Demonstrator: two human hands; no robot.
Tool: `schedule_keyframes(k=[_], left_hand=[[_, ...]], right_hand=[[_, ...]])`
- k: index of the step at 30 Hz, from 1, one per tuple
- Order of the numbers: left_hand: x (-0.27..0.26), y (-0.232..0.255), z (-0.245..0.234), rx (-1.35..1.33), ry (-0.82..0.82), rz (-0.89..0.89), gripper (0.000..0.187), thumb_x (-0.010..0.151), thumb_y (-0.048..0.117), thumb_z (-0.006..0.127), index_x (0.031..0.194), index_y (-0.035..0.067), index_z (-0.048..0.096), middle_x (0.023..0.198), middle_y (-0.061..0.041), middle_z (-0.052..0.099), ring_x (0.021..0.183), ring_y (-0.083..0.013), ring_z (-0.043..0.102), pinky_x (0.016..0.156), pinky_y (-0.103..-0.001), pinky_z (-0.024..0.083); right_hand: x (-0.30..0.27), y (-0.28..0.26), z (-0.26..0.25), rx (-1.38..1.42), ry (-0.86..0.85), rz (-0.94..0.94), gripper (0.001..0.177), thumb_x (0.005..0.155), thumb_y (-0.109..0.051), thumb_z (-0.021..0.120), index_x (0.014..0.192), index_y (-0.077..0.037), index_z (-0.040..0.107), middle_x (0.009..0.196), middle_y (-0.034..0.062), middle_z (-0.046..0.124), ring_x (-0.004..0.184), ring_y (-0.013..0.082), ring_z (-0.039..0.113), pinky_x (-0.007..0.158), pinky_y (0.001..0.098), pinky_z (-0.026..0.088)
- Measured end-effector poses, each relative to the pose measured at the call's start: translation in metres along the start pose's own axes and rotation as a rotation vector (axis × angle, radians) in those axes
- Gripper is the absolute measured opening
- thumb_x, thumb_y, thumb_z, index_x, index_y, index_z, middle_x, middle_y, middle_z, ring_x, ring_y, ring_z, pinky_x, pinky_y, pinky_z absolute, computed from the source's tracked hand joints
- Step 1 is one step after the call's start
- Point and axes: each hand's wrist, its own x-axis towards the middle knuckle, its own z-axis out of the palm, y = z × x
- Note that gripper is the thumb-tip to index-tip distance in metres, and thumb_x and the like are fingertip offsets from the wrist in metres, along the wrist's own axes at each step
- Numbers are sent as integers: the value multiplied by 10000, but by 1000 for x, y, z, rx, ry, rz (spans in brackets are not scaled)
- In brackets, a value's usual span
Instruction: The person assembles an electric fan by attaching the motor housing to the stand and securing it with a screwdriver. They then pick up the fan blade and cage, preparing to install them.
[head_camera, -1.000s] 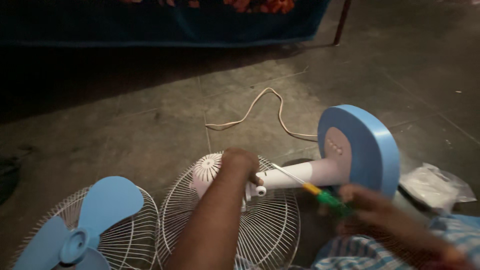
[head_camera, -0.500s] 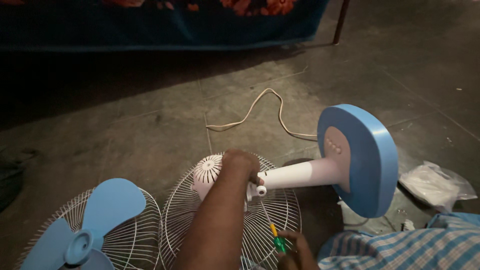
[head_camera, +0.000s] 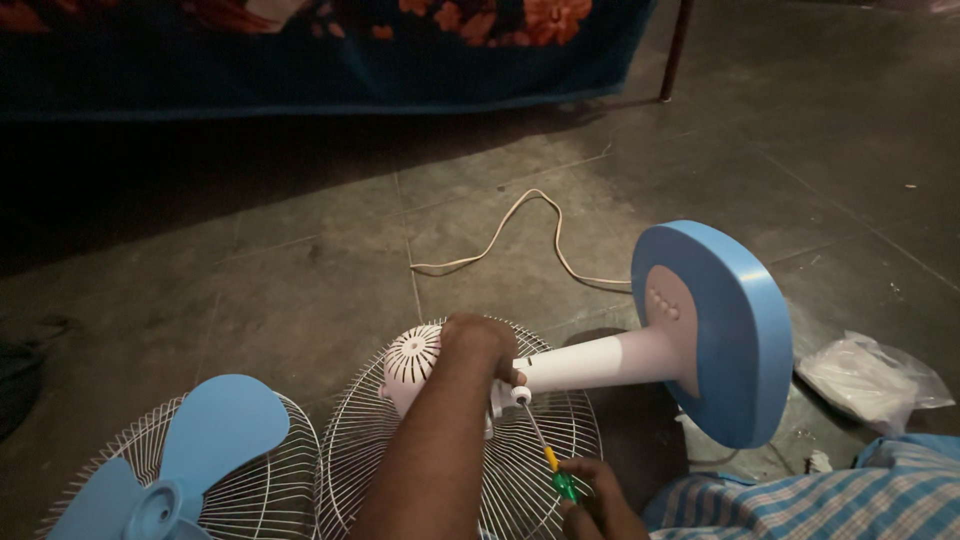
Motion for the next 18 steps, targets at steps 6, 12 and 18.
schedule_keyframes(k=[6,12,18], left_hand=[[3,-2,3,7,20,16,574,801,618,786,1168,178,784,1184,-50,766,1083,-240,732,927,-398,556],[4,-3,6,7,44,23,583,792,621,792,1159,168,786,1172,-55,767,1084,-238,732,925,-396,557],[1,0,5,8,34,25,571,792,610,796,1149,164,790,1150,-52,776,1066,-236,741,912,-393,564]], right_hand=[[-4,-33,-3,-506,-39,283,558,905,-258,663,1420,-366,476,957,88,810,797,184,824,790,320,666],[4,-65,-31,-828,-274,88,720,903,-290,752,1506,-424,380,1329,29,640,1073,205,736,887,389,617],[-17,-110,-38,-907,-226,126,813,859,-277,730,1548,-544,391,1249,-24,653,1019,152,765,884,341,663]])
